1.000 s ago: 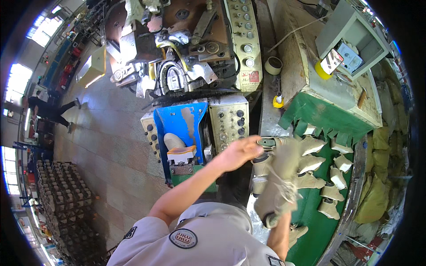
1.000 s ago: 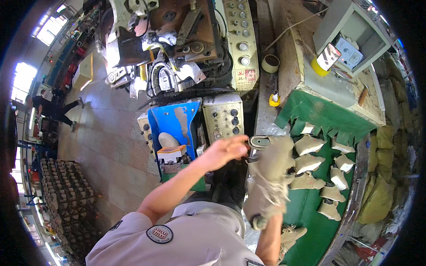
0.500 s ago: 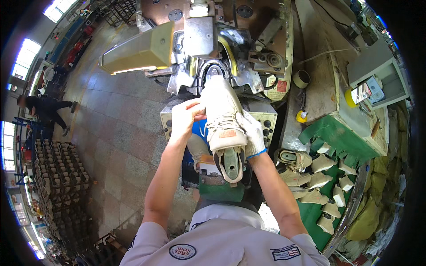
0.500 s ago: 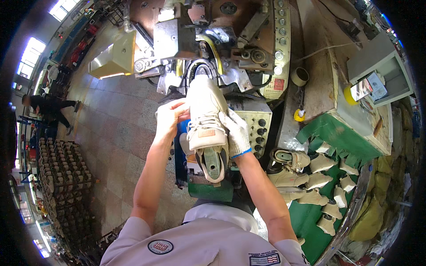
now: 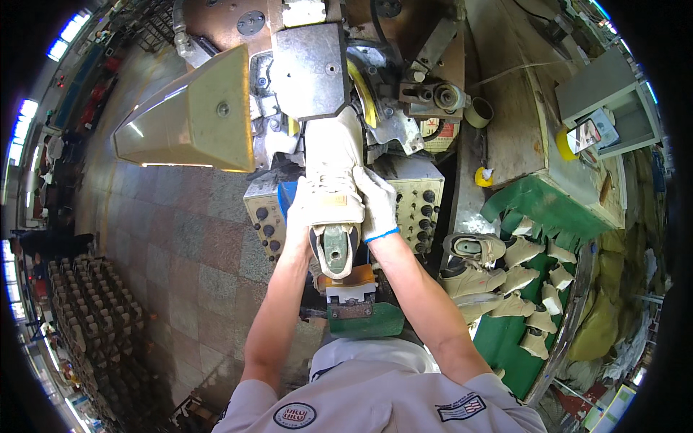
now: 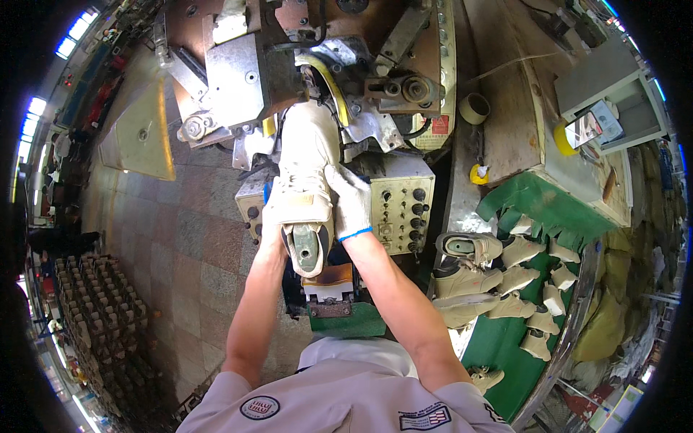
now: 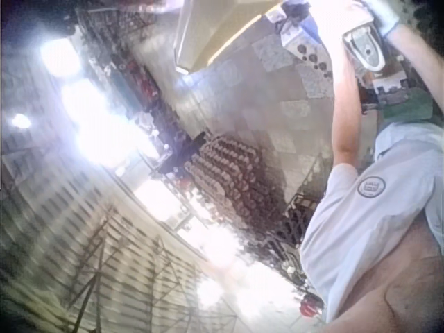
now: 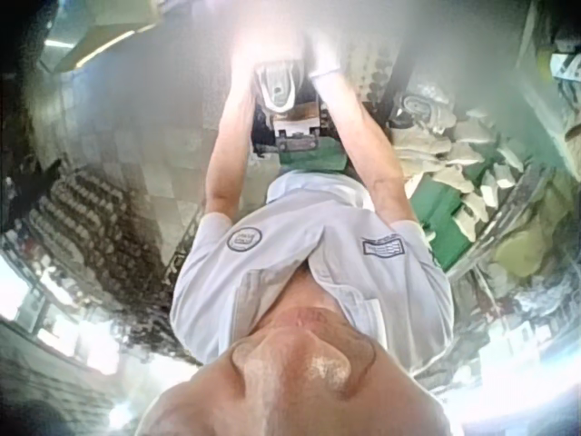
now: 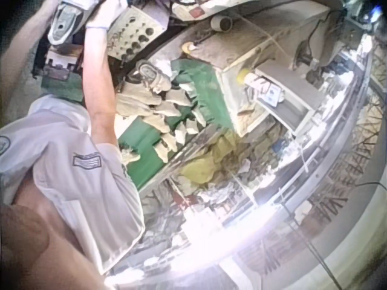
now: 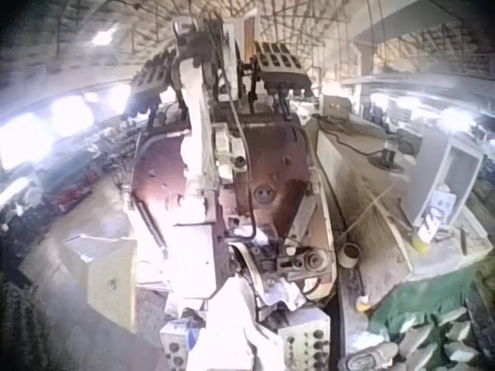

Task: The person operates a lasting machine to shape the uppers of shoes. They take uppers from a conveyor, place them onto the machine's form, and activate the press with their hands.

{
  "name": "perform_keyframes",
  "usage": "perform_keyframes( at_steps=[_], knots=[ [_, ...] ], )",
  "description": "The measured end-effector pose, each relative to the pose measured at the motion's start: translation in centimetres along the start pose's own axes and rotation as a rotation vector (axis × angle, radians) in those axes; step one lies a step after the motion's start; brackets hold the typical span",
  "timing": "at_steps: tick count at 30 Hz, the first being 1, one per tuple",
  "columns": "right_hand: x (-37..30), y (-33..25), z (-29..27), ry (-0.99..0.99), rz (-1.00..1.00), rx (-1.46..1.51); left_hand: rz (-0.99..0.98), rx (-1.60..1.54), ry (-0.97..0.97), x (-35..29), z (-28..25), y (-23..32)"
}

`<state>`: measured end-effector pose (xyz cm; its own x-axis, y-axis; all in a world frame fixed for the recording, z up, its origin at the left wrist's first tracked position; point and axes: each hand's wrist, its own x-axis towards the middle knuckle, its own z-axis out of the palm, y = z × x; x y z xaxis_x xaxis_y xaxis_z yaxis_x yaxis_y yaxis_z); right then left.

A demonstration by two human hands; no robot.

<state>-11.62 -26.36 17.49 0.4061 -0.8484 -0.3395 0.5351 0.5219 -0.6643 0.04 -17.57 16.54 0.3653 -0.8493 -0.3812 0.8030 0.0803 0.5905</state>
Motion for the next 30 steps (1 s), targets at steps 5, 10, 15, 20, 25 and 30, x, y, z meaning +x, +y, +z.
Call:
perform_keyframes(
  at_steps=[5, 10, 15, 20, 25, 30],
  knots=[
    [0.8, 0.3, -1.0, 0.047, 0.056, -0.024, -0.019, 0.005, -0.041, 1.2, -1.4, -1.9],
    [1.1, 0.2, -0.9, 0.097, 0.026, -0.03, -0.025, 0.07, -0.17, 1.9, -2.0, -1.8],
    [1.1, 0.4, -0.8, 0.107, 0.032, -0.025, -0.022, 0.038, -0.188, 2.4, -2.1, -1.9],
    [1.1, 1.4, -1.6, 0.131, 0.028, -0.09, 0.181, 0.294, -0.139, 3.5, -5.2, -3.6],
    [2.0, 3.2, -3.3, 0.155, -0.04, -0.199, 0.232, 0.278, -0.161, 4.6, -6.9, -4.6],
    [1.9, 3.1, -2.3, 0.163, -0.044, -0.205, 0.231, 0.306, -0.13, 4.5, -6.2, -4.0]
  ],
)
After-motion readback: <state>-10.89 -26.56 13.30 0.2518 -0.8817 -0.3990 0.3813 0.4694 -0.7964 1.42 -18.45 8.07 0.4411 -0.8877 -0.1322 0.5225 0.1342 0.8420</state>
